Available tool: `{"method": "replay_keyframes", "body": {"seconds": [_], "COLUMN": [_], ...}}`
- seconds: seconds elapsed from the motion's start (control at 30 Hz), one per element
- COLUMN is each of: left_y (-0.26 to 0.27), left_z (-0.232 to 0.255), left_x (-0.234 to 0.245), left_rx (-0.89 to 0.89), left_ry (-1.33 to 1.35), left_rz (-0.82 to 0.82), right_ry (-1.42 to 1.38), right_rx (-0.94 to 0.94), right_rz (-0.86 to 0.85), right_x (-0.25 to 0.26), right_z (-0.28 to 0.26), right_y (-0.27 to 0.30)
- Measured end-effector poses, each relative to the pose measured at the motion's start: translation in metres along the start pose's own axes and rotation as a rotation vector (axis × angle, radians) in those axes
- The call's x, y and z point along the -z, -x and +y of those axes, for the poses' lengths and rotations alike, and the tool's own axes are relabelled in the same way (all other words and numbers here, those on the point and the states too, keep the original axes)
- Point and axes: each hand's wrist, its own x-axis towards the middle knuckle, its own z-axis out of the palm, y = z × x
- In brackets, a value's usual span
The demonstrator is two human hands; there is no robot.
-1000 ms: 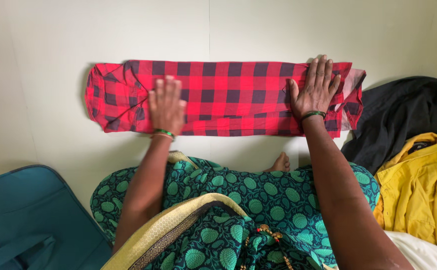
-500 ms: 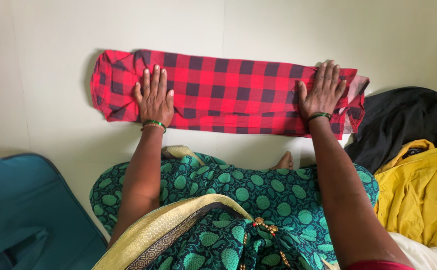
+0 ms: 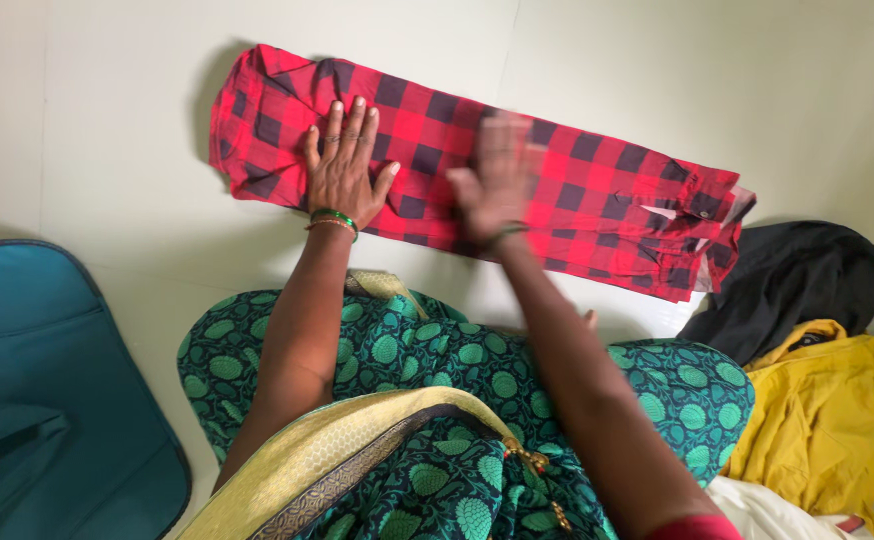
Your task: The person folds a red and black checkered shirt by hand, smoothing the fabric, folding in the sleeves, and then folding the body of the shirt into a square, ending with the collar at the top.
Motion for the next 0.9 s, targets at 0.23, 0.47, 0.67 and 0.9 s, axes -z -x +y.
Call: {"method": "replay_keyframes", "body": {"seconds": [0.23, 0.47, 0.67, 0.9], "left_y": [0.000, 0.000, -0.002, 0.000], "left_z": [-0.003, -0.001, 0.000, 0.001], "left_x": [-0.008, -0.011, -0.009, -0.010], "left_rx": [-0.015, -0.023, -0.009, -0.007], "left_ry": [-0.025, -0.030, -0.022, -0.047], "left_rz": [0.027, -0.035, -0.035, -0.043], "right_ry": [0.176, 0.311, 0.381, 0.396], "right_rx": [0.177, 0.194, 0.152, 0.148], "right_rz": [-0.202, -0.275, -0.375, -0.401], "right_x": [0.007, 0.034, 0.059, 0.113], "right_z": [-0.060, 0.015, 0.077, 0.183], "right_y": [-0.003, 0.025, 0.048, 0.110]}}
